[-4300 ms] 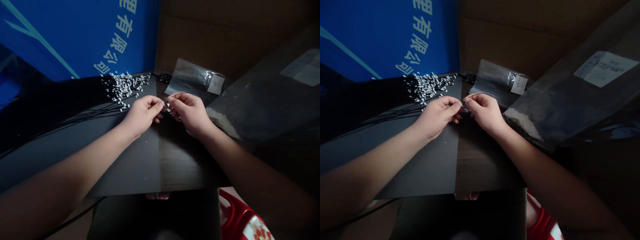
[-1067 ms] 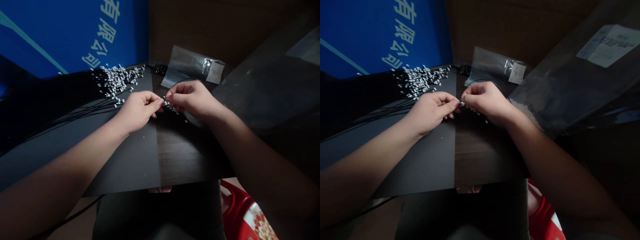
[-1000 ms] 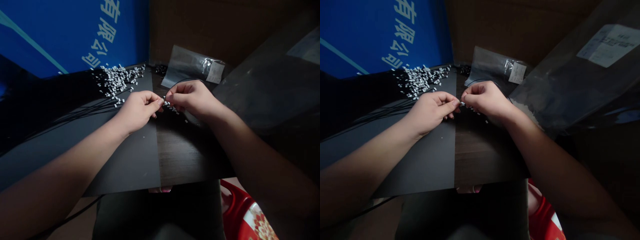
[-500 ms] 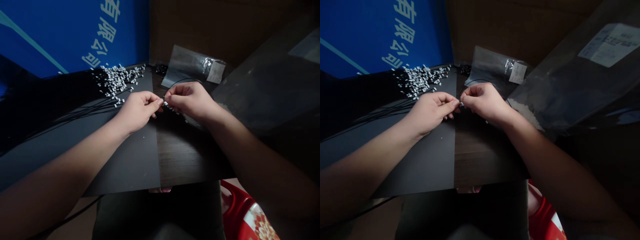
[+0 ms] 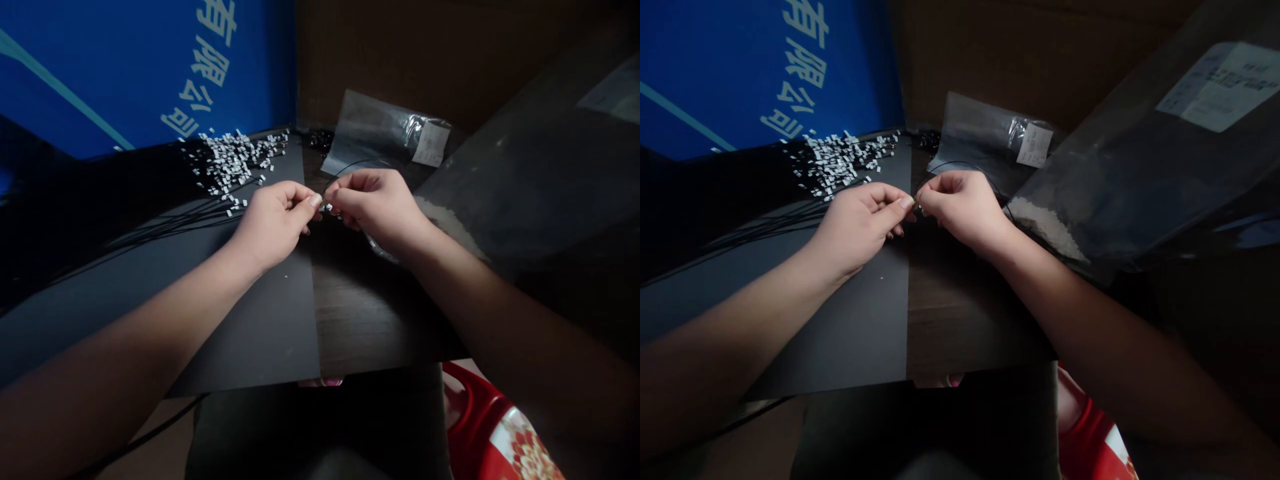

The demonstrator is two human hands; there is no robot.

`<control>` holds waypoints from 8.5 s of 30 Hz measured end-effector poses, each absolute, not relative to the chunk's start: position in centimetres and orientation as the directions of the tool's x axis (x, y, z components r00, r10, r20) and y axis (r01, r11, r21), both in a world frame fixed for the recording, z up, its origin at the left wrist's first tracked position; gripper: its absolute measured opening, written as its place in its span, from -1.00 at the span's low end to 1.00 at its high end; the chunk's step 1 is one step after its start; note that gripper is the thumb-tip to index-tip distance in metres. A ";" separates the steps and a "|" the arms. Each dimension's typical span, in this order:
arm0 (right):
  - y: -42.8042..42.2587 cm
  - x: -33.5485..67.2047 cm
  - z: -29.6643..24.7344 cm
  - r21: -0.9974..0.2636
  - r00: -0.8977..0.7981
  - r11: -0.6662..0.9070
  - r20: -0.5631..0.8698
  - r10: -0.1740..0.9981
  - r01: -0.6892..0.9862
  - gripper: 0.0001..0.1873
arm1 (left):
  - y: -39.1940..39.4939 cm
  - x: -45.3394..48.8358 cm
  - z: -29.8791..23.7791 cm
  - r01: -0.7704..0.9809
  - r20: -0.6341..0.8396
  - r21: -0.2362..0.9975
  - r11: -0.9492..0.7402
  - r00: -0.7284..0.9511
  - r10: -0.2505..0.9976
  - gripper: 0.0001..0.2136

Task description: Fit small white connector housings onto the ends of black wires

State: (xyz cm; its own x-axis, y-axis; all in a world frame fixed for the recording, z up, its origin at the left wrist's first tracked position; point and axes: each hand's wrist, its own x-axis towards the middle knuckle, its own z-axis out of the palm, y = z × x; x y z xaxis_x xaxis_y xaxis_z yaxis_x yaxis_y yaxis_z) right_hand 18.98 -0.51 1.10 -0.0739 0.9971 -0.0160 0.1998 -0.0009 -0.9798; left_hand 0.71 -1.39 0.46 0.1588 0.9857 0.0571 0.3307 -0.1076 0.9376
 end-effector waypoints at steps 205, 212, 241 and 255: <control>0.1 20.5 2.2 -0.990 -0.261 -0.076 -0.104 0.960 0.117 -0.80 | -0.9 -0.2 0.3 0.332 0.047 0.933 -0.139 0.271 0.962 -0.86; 0.2 20.5 1.9 -0.991 -0.246 -0.088 -0.111 0.963 0.101 -0.77 | -0.9 -0.2 0.3 0.356 0.054 0.922 -0.154 0.277 0.959 -0.87; 0.7 21.1 1.2 -0.997 -0.313 -0.013 -0.035 0.949 0.071 -0.81 | -0.9 -0.3 0.4 0.327 0.055 0.932 -0.158 0.304 0.951 -0.86; 0.3 20.4 1.2 -0.993 -0.296 -0.070 -0.095 0.951 0.094 -0.82 | -0.9 -0.3 0.3 0.315 0.050 0.938 -0.146 0.293 0.955 -0.86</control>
